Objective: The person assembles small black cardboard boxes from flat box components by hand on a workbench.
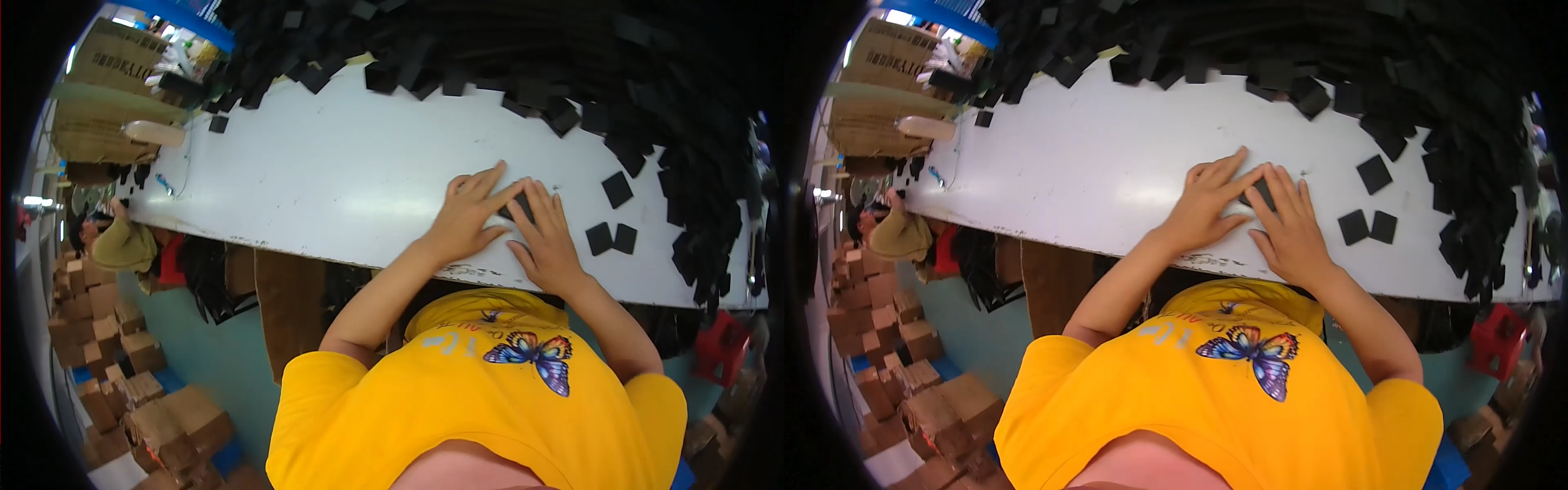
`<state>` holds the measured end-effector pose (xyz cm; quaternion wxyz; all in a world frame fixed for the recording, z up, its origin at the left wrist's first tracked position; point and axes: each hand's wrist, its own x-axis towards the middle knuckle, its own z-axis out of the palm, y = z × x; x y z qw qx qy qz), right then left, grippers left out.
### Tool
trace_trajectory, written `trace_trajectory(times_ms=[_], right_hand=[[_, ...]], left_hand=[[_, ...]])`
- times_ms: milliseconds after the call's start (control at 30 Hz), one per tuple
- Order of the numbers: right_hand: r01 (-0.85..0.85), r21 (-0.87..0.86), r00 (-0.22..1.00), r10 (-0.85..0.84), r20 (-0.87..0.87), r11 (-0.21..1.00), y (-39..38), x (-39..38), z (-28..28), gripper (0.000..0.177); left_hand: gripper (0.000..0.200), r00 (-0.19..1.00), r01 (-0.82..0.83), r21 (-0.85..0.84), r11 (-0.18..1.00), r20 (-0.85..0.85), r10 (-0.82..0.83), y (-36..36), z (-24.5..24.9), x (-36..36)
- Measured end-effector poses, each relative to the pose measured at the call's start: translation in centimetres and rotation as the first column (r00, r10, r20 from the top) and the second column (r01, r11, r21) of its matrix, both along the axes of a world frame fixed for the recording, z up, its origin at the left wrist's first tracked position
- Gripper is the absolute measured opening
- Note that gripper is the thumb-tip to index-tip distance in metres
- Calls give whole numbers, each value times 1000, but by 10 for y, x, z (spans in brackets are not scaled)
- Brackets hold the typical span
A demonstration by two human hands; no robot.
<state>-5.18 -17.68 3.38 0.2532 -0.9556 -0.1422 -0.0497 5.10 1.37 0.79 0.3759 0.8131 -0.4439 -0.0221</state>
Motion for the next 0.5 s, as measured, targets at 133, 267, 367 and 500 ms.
trace_trajectory(times_ms=[133, 267, 367, 500], right_hand=[[86, 100, 975, -104, 194, 991, -24, 13, 22, 56], [392, 33, 812, -363, 457, 919, -69, 75, 16, 43], [437, -4, 837, -404, 369, 900, -78, 105, 5, 41], [438, 68, 856, -439, 273, 896, -89, 113, -10, 39]], left_hand=[[80, 947, -294, -57, 954, -152, 282, 33, 5, 48], [66, 682, -652, -359, 668, 109, 724, 39, -19, 164], [58, 744, -635, -195, 748, 110, 660, 28, -14, 203], [49, 747, -631, -158, 760, 141, 650, 38, -24, 232]])
